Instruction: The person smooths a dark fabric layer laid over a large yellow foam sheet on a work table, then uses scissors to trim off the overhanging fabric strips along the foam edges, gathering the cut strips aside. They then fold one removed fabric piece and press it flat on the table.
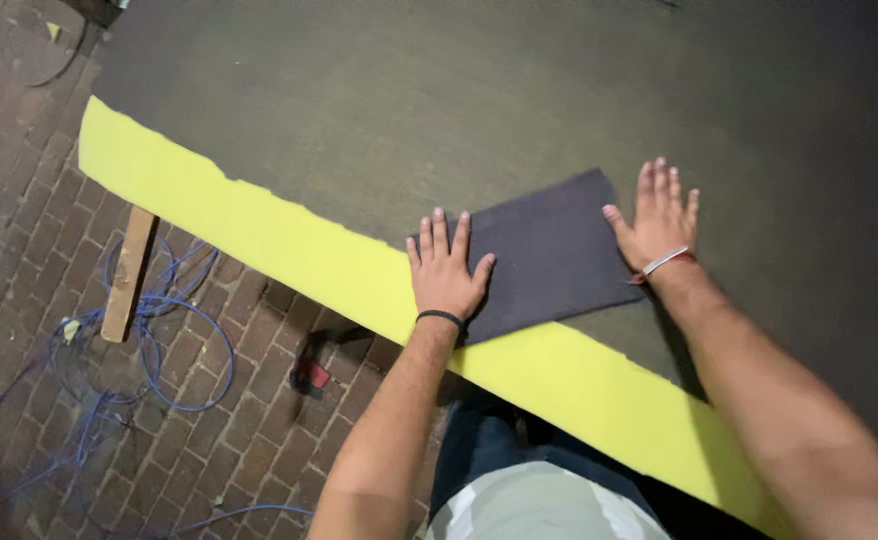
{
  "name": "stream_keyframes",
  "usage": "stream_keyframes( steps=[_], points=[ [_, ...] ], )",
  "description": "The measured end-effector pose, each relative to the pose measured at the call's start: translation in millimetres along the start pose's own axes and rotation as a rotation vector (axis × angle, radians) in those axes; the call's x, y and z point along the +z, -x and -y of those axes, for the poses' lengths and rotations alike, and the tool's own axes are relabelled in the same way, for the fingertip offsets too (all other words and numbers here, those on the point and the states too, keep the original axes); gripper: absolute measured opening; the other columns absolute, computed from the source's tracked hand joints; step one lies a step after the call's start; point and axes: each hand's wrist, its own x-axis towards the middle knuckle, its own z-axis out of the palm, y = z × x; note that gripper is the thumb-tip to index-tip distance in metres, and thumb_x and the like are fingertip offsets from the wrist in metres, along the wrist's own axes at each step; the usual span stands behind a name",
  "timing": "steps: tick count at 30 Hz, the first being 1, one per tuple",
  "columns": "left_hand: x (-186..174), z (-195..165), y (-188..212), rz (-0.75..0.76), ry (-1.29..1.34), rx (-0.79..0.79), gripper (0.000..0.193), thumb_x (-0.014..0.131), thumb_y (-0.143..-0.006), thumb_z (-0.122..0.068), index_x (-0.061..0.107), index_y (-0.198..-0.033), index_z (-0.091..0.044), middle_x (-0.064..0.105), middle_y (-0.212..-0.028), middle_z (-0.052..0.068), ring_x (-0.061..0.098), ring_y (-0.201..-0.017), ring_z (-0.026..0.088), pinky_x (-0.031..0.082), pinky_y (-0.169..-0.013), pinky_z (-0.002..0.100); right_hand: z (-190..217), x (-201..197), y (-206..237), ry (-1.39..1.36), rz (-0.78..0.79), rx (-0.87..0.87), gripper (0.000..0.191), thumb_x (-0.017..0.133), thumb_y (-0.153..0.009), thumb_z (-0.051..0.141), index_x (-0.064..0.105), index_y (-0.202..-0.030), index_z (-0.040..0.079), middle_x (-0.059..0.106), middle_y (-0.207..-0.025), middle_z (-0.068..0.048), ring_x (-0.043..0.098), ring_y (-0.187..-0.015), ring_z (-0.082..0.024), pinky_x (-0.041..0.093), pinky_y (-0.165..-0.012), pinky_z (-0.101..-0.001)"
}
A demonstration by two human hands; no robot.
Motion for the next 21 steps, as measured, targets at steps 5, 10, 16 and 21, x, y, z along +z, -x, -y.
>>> stream_keyframes(
  steps=[5,10,16,21],
  points=[
    [13,-31,15,-0.016,-0.036,0.049,0.077,0.050,-0.097,-0.056,0.035,-0.162,-0.017,0.023,-0.170,0.020,0.020,-0.158,0.038,0.014,-0.127,0.054,48,-2,66,-0.054,0.060,-0.068,0.086,0.060,-0.095,0.053,0.033,-0.161,0.005,0.033,-0.166,-0.021,0.028,-0.156,-0.037,0.021,-0.126,-0.0560],
    [18,-39,61,0.001,0.017,0.155,0.069,0.053,-0.098,-0.051,0.039,-0.159,-0.021,0.027,-0.168,0.018,0.023,-0.155,0.037,0.015,-0.124,0.058,66,28,111,-0.032,0.070,-0.223,0.079,0.054,-0.095,0.055,0.032,-0.158,0.013,0.028,-0.166,-0.015,0.023,-0.154,-0.034,0.016,-0.122,-0.0589],
    [2,2,77,-0.052,0.059,0.045,0.081,0.062,-0.089,-0.056,0.040,-0.156,-0.016,0.028,-0.165,0.020,0.024,-0.152,0.040,0.017,-0.123,0.057,-35,33,92,-0.014,0.033,-0.022,0.083,0.042,-0.100,0.055,0.021,-0.162,0.003,0.021,-0.169,-0.018,0.018,-0.155,-0.033,0.010,-0.124,-0.0543],
    [5,-21,84,-0.141,0.025,0.121,0.089,0.060,-0.092,-0.059,0.035,-0.156,-0.003,0.029,-0.166,0.025,0.024,-0.155,0.042,0.017,-0.124,0.059,-47,13,121,-0.297,-0.082,0.131,0.068,0.065,-0.096,0.041,0.043,-0.149,0.005,0.038,-0.163,-0.017,0.035,-0.152,-0.031,0.027,-0.126,-0.0500]
  ],
)
